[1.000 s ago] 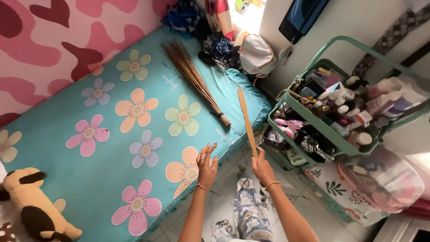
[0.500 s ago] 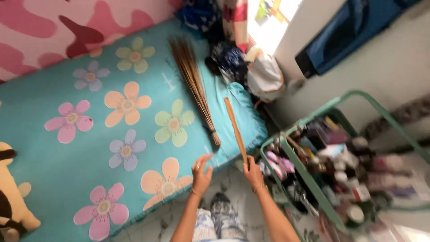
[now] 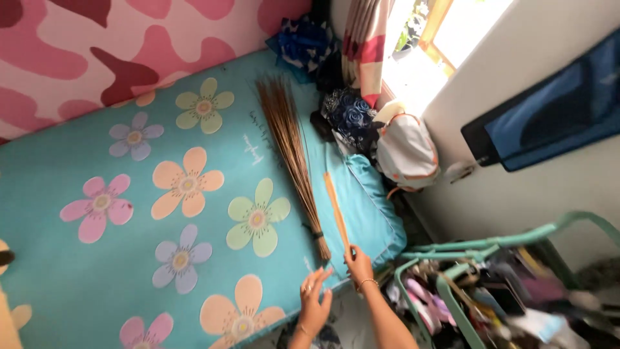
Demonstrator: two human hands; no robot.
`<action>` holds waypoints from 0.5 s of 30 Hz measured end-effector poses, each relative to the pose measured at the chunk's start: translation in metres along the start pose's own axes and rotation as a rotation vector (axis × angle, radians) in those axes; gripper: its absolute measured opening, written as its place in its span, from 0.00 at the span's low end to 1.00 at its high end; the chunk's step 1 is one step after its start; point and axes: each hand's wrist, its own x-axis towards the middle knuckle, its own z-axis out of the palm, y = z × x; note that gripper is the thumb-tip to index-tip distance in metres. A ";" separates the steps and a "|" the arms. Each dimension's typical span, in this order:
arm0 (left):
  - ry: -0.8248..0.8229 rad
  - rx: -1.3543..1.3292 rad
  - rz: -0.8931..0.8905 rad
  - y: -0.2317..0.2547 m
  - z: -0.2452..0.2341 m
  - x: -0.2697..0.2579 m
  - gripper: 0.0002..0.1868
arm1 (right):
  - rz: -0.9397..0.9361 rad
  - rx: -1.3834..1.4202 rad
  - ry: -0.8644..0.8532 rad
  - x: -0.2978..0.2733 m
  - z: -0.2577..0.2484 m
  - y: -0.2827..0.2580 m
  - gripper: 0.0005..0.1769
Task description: Spraying insecticide and using a thin stick to sweep or reach under a bed in a bedroom.
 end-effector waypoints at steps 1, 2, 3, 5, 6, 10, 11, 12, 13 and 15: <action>-0.012 -0.044 -0.028 -0.004 0.004 0.006 0.27 | 0.027 0.049 -0.022 0.016 0.011 -0.001 0.21; -0.025 -0.089 -0.056 -0.010 0.009 0.011 0.28 | 0.054 0.098 -0.044 0.032 0.023 -0.001 0.23; -0.031 -0.087 -0.060 -0.017 0.018 0.017 0.28 | 0.061 0.099 -0.045 0.053 0.035 0.000 0.23; -0.109 -0.134 -0.093 -0.033 0.037 0.028 0.28 | -0.009 0.102 -0.034 0.093 0.058 0.005 0.22; -0.112 -0.134 -0.100 -0.044 0.043 0.036 0.28 | -0.003 0.099 -0.038 0.115 0.068 0.007 0.22; -0.086 -0.136 -0.117 -0.078 0.056 0.050 0.27 | -0.208 -0.004 0.072 0.200 0.121 0.059 0.23; -0.077 -0.157 -0.125 -0.084 0.055 0.054 0.26 | -0.404 -0.119 0.199 0.224 0.135 0.078 0.24; -0.079 -0.153 -0.135 -0.095 0.057 0.055 0.26 | -0.398 -0.118 0.190 0.225 0.135 0.063 0.24; -0.067 -0.127 -0.121 -0.103 0.059 0.053 0.26 | -0.282 -0.108 0.097 0.221 0.132 0.051 0.28; -0.066 -0.103 -0.118 -0.119 0.064 0.049 0.27 | -0.150 -0.101 -0.001 0.222 0.134 0.046 0.33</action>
